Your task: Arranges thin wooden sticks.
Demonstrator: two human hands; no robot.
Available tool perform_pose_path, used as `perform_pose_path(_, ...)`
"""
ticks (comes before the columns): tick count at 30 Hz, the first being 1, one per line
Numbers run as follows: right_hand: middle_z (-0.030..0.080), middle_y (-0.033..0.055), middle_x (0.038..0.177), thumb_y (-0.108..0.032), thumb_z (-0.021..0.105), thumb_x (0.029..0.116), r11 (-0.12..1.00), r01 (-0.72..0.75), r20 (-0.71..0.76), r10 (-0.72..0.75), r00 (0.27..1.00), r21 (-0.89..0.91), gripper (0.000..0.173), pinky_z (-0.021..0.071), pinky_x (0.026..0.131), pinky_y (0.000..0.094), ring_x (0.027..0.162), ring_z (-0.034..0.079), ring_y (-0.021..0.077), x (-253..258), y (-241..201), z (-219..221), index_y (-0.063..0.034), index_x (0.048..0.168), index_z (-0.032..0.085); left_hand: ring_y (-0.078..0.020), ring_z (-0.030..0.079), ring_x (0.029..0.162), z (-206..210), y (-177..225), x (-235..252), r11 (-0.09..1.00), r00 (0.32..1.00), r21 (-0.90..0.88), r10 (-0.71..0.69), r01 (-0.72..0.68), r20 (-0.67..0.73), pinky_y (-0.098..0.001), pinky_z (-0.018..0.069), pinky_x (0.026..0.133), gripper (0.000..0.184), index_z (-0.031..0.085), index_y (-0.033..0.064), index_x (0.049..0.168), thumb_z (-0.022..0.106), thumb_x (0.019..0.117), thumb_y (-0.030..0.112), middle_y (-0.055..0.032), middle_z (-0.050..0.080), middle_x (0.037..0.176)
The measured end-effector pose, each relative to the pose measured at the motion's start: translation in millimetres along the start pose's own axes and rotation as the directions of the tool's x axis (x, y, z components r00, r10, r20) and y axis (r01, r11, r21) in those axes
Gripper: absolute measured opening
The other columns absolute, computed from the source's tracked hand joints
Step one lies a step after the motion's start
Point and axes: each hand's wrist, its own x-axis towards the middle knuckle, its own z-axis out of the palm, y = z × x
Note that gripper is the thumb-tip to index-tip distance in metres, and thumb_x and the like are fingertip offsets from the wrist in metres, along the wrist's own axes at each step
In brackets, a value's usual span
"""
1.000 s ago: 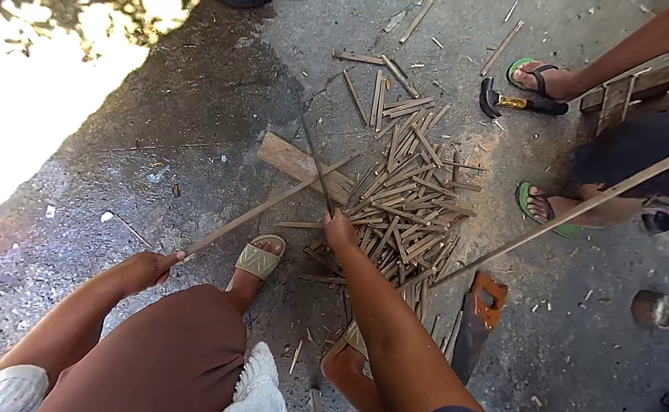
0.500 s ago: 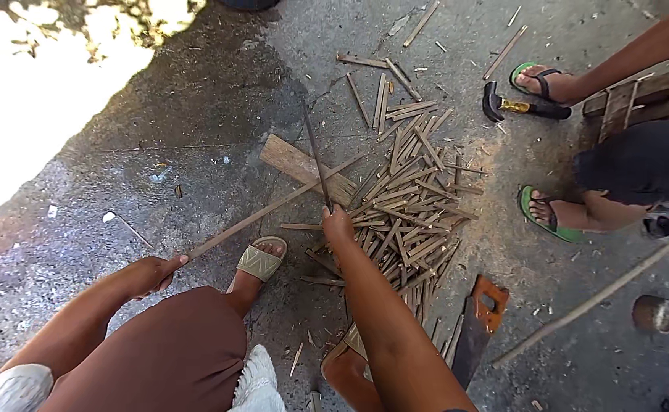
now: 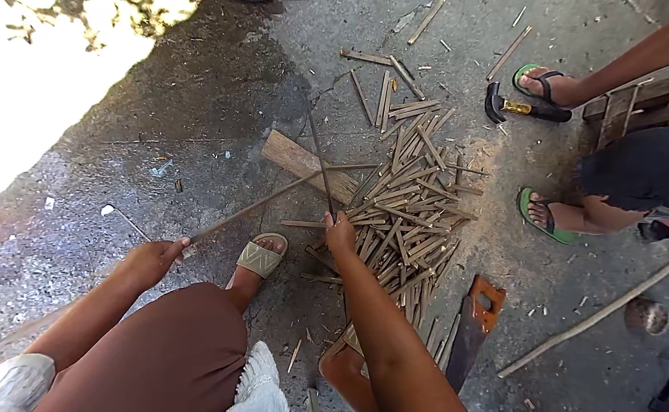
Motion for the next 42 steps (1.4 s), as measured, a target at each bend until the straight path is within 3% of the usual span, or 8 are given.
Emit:
perform_pose_path(9,0.070,0.0254,0.099,-0.032,0.045,0.1123,0.962,-0.032,-0.164,0.079,0.983,0.272,0.042,0.0561,0.087,0.0540,0.093,0.071,0.0379,-24,20,-4,0.0048,0.126,0.059,-0.0487,0.064,0.110,87,-21,54,0.981,0.973,-0.007,0.193,-0.194,0.129,-0.0641,0.0452,0.099,0.040,0.060,-0.0096,0.125,0.052,0.1101,0.026,-0.0339,0.065,0.115)
perform_pose_path(14,0.070,0.0273,0.100,-0.035,0.043,0.1125,0.979,-0.036,-0.219,0.080,0.972,0.199,0.045,0.0550,0.087,0.0574,0.095,0.071,0.0414,-17,24,-26,0.0043,0.128,0.058,-0.0446,0.064,0.097,98,-36,49,0.990,0.973,-0.007,0.140,-0.141,0.182,-0.0630,0.0465,0.088,0.048,0.061,-0.0079,0.114,0.037,0.1140,0.034,-0.0297,0.064,0.100)
perform_pose_path(19,0.069,0.0288,0.118,-0.036,0.041,0.1125,0.995,-0.074,0.026,0.075,0.997,-0.060,0.048,0.0505,0.098,0.0609,0.115,0.067,0.0438,6,38,-23,0.0019,0.137,0.057,-0.0368,0.059,0.087,67,-20,36,0.999,0.962,-0.037,0.027,-0.017,0.272,-0.0565,0.0454,0.085,0.064,0.062,-0.0103,0.097,0.030,0.1133,0.043,-0.0249,0.060,0.088)
perform_pose_path(23,0.071,0.0275,0.105,-0.037,0.043,0.1120,1.000,-0.020,-0.145,0.022,0.989,0.021,0.045,0.0527,0.091,0.0622,0.104,0.070,0.0445,7,29,-21,0.0002,0.131,0.060,-0.0201,0.048,0.064,38,1,21,0.997,0.953,-0.057,-0.026,0.046,0.301,-0.0427,0.0425,0.067,0.064,0.058,0.0013,0.080,0.028,0.1123,0.048,-0.0064,0.048,0.068)
perform_pose_path(30,0.069,0.0265,0.121,-0.037,0.039,0.1127,0.995,-0.066,0.029,0.068,0.997,-0.077,0.047,0.0510,0.098,0.0616,0.117,0.067,0.0432,15,18,-8,-0.0018,0.138,0.058,-0.0253,0.050,0.071,4,20,17,0.989,0.951,0.106,-0.125,0.098,0.282,-0.0480,0.0436,0.073,0.070,0.062,-0.0060,0.090,0.025,0.1121,0.050,-0.0139,0.053,0.078)
perform_pose_path(35,0.071,0.0279,0.106,-0.037,0.043,0.1122,0.997,0.029,-0.184,-0.015,0.983,0.074,0.045,0.0533,0.089,0.0622,0.102,0.070,0.0449,10,24,-4,0.0015,0.130,0.059,-0.0273,0.053,0.073,2,13,21,0.989,0.959,0.137,-0.091,0.055,0.270,-0.0496,0.0445,0.076,0.072,0.062,-0.0067,0.089,0.024,0.1119,0.050,-0.0157,0.056,0.079)
perform_pose_path(39,0.070,0.0271,0.118,-0.037,0.041,0.1124,0.998,-0.060,-0.007,0.060,0.998,-0.037,0.048,0.0515,0.098,0.0610,0.114,0.068,0.0435,12,32,2,-0.0014,0.142,0.055,-0.0461,0.065,0.101,-6,28,5,0.966,0.996,0.257,-0.063,0.043,0.069,-0.0685,0.0463,0.089,0.069,0.066,-0.0057,0.101,0.030,0.1105,0.053,-0.0288,0.067,0.100)
perform_pose_path(42,0.070,0.0263,0.121,-0.037,0.040,0.1125,0.993,-0.106,0.009,0.106,0.994,-0.049,0.047,0.0510,0.099,0.0610,0.118,0.067,0.0427,15,33,-1,-0.0034,0.142,0.055,-0.0455,0.069,0.093,-12,38,-9,0.909,0.972,0.401,-0.024,0.118,-0.233,-0.0663,0.0504,0.073,0.059,0.065,0.0041,0.095,0.036,0.1087,0.054,-0.0236,0.069,0.089)
